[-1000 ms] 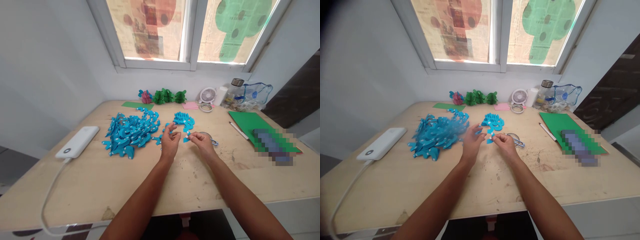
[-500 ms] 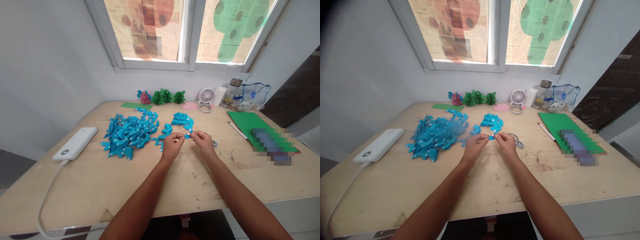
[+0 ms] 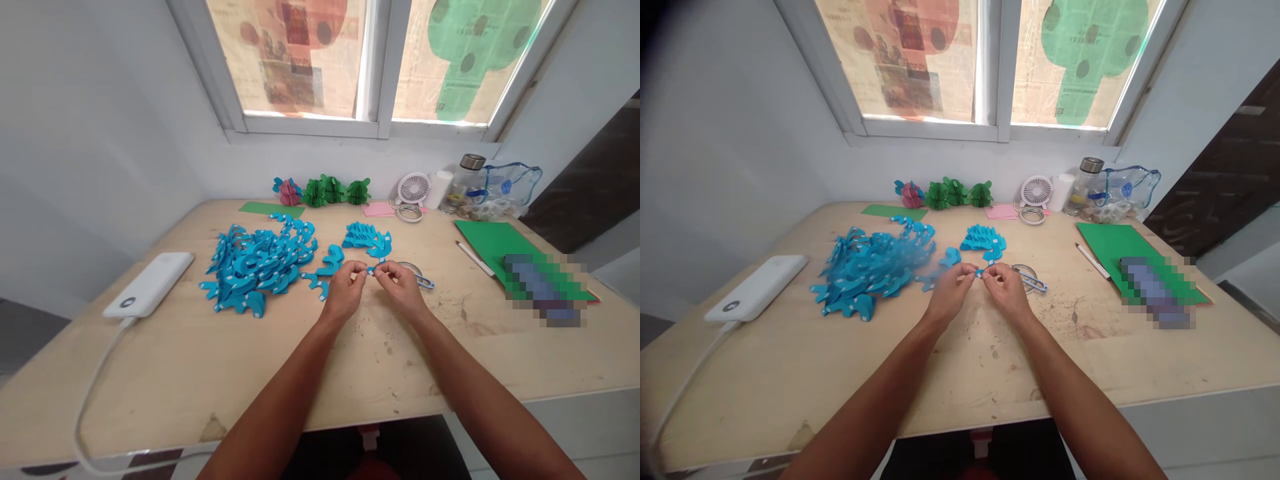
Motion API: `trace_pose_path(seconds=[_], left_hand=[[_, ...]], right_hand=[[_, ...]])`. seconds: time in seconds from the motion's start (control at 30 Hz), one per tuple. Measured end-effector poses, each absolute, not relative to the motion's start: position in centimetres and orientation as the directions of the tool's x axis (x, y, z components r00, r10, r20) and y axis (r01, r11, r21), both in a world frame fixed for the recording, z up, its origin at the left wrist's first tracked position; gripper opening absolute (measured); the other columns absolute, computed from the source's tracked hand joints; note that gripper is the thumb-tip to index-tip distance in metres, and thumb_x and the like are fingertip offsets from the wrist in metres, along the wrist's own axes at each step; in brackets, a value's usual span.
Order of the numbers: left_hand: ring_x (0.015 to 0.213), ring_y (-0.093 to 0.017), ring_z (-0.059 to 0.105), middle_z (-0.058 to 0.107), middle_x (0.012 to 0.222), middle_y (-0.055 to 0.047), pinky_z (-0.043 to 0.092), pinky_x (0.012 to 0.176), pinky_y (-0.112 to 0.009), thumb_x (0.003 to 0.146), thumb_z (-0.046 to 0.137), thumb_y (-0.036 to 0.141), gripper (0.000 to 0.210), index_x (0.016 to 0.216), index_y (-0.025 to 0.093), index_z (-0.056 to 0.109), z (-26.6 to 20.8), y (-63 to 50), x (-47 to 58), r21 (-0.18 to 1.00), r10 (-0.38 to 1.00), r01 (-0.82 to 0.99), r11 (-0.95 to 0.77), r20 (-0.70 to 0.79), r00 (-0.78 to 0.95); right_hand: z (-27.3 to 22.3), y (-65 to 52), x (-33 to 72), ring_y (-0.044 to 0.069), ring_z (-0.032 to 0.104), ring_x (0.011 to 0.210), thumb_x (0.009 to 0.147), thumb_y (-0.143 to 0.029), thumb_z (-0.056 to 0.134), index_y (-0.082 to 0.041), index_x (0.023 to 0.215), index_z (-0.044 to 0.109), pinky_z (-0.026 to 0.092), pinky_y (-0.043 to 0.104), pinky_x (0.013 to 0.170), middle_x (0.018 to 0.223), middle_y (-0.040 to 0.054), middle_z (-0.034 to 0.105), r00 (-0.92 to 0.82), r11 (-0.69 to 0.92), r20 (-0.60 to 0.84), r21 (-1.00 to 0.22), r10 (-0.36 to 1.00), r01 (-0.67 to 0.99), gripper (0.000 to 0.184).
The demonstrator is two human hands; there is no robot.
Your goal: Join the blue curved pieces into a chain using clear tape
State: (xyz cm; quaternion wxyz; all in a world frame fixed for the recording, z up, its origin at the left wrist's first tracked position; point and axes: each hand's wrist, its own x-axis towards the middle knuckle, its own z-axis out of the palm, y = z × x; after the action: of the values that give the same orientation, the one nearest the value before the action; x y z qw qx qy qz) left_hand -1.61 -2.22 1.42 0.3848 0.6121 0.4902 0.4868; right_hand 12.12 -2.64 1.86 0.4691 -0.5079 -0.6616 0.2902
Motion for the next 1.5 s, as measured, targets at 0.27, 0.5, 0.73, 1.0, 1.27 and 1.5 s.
trace_pose_path(seconds=[0.27, 0.5, 0.73, 1.0, 1.27, 1.5], left_hand=[[0.088, -0.018, 0.059, 0.063, 0.092, -0.007, 0.046, 0.073, -0.030, 0.076, 0.048, 0.022, 0.012, 0.071, 0.016, 0.057, 1.20, -2.16, -1.56, 0.942, 0.971, 0.237, -0.237, 0.233, 0.046], [0.083, -0.018, 0.059, 0.064, 0.086, -0.006, 0.046, 0.072, -0.029, 0.076, 0.049, 0.022, 0.012, 0.070, 0.016, 0.057, 1.16, -2.01, -1.69, 0.949, 0.979, 0.239, -0.203, 0.199, 0.039], [0.092, -0.018, 0.057, 0.062, 0.093, -0.006, 0.045, 0.069, -0.027, 0.077, 0.047, 0.019, 0.010, 0.075, 0.018, 0.056, 0.80, -2.00, -1.73, 0.910, 0.960, 0.306, -0.280, 0.269, 0.077], [0.097, -0.019, 0.055, 0.061, 0.097, -0.006, 0.045, 0.075, -0.031, 0.079, 0.044, 0.015, 0.012, 0.080, 0.020, 0.054, 0.77, -2.19, -1.87, 0.808, 0.915, 0.432, -0.400, 0.382, 0.131], [0.099, -0.020, 0.054, 0.060, 0.099, -0.007, 0.043, 0.082, -0.034, 0.080, 0.042, 0.014, 0.013, 0.080, 0.020, 0.054, 1.02, -2.35, -1.83, 0.756, 0.896, 0.489, -0.436, 0.416, 0.155], [0.097, -0.020, 0.054, 0.059, 0.097, -0.007, 0.042, 0.086, -0.036, 0.080, 0.041, 0.013, 0.013, 0.081, 0.019, 0.052, 1.06, -2.40, -1.84, 0.729, 0.885, 0.510, -0.457, 0.432, 0.175]], right_hand=[[1.52, -2.62, 12.10, 0.017, 0.056, 0.072, 0.074, -0.026, 0.052, -0.018, 0.070, 0.059, 0.040, 0.028, 0.068, 0.072, 0.0023, 0.063, -0.032, 0.314, 0.343, -0.816, 0.939, 0.486, 0.012], [1.74, -2.66, 12.15, 0.016, 0.054, 0.071, 0.075, -0.026, 0.051, -0.019, 0.071, 0.057, 0.039, 0.027, 0.067, 0.073, 0.0015, 0.062, -0.063, 0.332, 0.343, -0.822, 0.937, 0.463, 0.011], [1.95, -2.77, 12.11, 0.015, 0.053, 0.072, 0.077, -0.027, 0.049, -0.018, 0.072, 0.057, 0.038, 0.026, 0.067, 0.073, 0.0013, 0.061, -0.094, 0.345, 0.346, -0.797, 0.934, 0.495, 0.013], [1.83, -2.72, 12.19, 0.016, 0.053, 0.071, 0.077, -0.026, 0.049, -0.019, 0.071, 0.057, 0.037, 0.027, 0.068, 0.071, 0.0012, 0.060, -0.097, 0.349, 0.354, -0.774, 0.930, 0.529, 0.013], [1.92, -2.79, 12.21, 0.015, 0.051, 0.067, 0.078, -0.027, 0.049, -0.019, 0.070, 0.056, 0.036, 0.026, 0.064, 0.069, 0.0005, 0.060, -0.095, 0.345, 0.350, -0.774, 0.932, 0.530, 0.013], [1.88, -2.75, 12.20, 0.015, 0.051, 0.067, 0.078, -0.027, 0.049, -0.019, 0.070, 0.056, 0.035, 0.026, 0.063, 0.068, -0.0003, 0.060, -0.098, 0.345, 0.350, -0.769, 0.932, 0.538, 0.014]])
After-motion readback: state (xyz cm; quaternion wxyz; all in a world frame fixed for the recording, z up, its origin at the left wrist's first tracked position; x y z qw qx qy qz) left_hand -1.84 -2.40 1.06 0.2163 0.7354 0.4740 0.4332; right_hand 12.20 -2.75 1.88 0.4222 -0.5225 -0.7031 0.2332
